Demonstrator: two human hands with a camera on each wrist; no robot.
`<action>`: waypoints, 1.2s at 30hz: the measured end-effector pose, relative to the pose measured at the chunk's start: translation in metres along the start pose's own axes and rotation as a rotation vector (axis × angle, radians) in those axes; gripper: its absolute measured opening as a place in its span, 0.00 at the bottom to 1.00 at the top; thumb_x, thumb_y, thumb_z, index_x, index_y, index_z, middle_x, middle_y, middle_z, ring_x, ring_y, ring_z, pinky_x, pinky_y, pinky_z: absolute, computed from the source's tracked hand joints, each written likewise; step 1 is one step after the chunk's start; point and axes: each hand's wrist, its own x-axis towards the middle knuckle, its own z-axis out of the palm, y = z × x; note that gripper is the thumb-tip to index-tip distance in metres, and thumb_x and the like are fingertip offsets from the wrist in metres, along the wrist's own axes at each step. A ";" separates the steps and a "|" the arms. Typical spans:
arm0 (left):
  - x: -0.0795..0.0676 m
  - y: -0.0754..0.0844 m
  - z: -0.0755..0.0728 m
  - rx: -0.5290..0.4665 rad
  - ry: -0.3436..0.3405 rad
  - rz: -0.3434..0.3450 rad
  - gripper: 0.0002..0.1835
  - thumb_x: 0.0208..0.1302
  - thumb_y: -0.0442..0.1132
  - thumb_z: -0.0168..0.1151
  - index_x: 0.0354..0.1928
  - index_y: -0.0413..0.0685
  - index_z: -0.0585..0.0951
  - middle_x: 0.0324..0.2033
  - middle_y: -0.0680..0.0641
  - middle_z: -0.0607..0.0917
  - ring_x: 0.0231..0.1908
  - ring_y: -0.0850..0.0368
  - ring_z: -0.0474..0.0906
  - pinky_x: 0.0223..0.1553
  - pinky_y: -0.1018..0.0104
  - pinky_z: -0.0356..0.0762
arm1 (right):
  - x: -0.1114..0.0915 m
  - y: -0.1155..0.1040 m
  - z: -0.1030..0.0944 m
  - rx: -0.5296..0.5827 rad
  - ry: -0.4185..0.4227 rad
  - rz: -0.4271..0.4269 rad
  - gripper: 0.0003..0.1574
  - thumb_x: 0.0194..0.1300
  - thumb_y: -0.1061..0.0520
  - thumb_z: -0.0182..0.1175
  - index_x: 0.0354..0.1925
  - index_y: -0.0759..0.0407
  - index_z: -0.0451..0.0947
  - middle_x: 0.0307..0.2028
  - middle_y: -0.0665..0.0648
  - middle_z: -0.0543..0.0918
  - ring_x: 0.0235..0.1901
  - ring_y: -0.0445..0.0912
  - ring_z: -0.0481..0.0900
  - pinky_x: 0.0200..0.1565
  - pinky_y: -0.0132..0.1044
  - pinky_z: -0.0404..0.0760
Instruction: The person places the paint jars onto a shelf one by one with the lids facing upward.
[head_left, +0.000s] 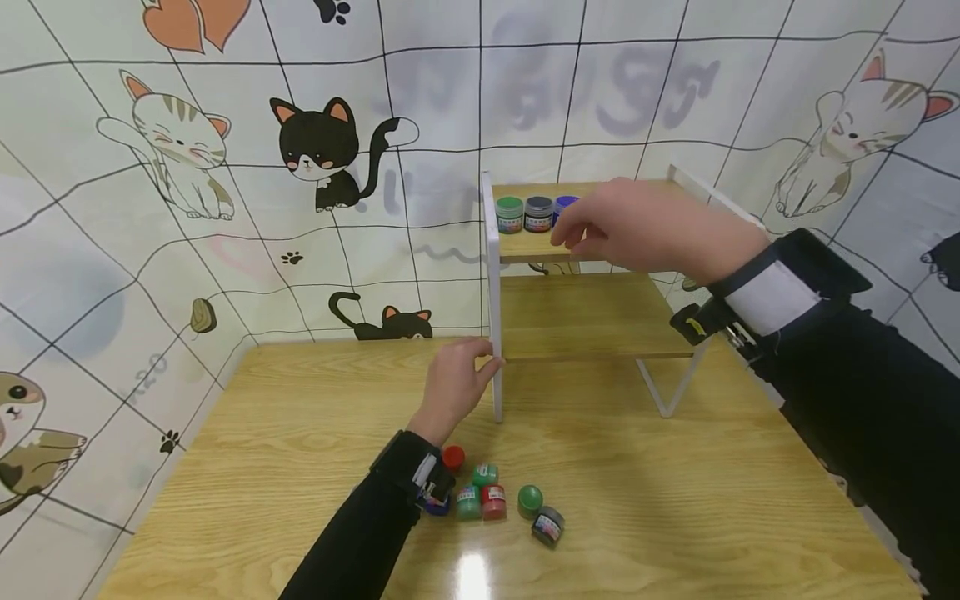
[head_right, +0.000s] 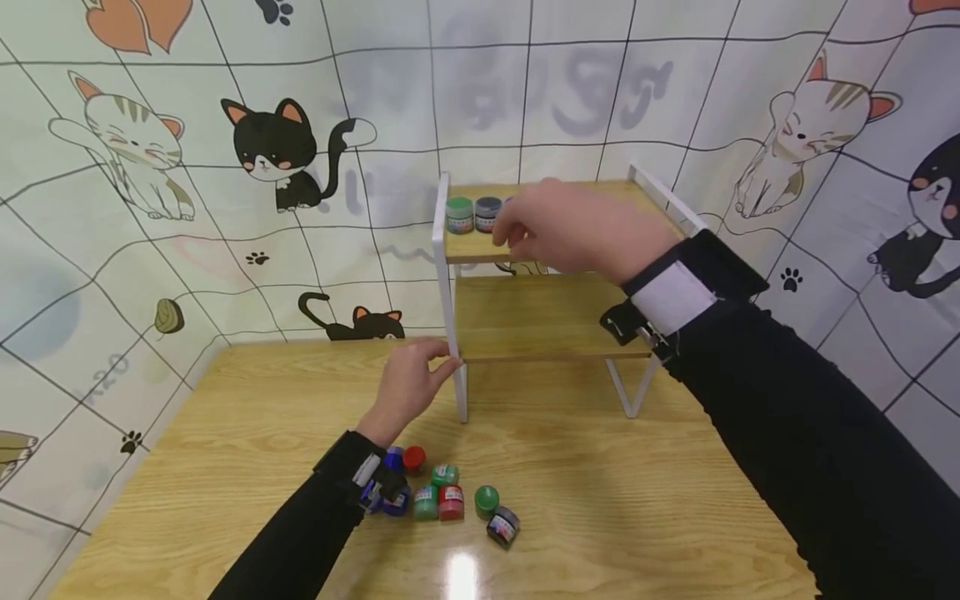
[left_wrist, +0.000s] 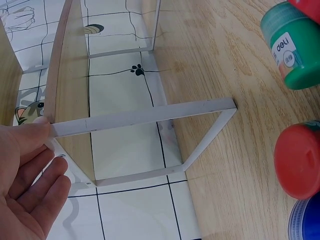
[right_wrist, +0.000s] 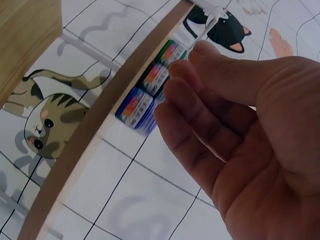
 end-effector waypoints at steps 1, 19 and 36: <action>0.000 0.000 0.000 0.000 0.000 0.000 0.09 0.61 0.45 0.66 0.39 0.49 0.84 0.38 0.50 0.87 0.41 0.56 0.82 0.39 0.61 0.82 | -0.001 -0.002 0.002 -0.016 0.007 -0.014 0.12 0.66 0.58 0.60 0.48 0.53 0.81 0.39 0.53 0.83 0.36 0.46 0.76 0.38 0.43 0.77; 0.002 -0.002 0.002 -0.012 0.013 0.004 0.09 0.61 0.45 0.66 0.39 0.48 0.84 0.37 0.50 0.87 0.40 0.56 0.82 0.39 0.61 0.81 | -0.002 -0.023 0.063 0.134 -0.121 -0.121 0.09 0.64 0.62 0.61 0.43 0.54 0.81 0.37 0.51 0.84 0.36 0.42 0.77 0.44 0.41 0.80; 0.000 -0.002 0.002 -0.014 0.043 0.032 0.08 0.60 0.44 0.67 0.37 0.49 0.85 0.36 0.50 0.87 0.40 0.57 0.81 0.38 0.62 0.81 | -0.004 -0.035 0.165 0.292 -0.359 -0.081 0.09 0.61 0.61 0.63 0.41 0.51 0.82 0.37 0.49 0.83 0.38 0.40 0.77 0.45 0.40 0.79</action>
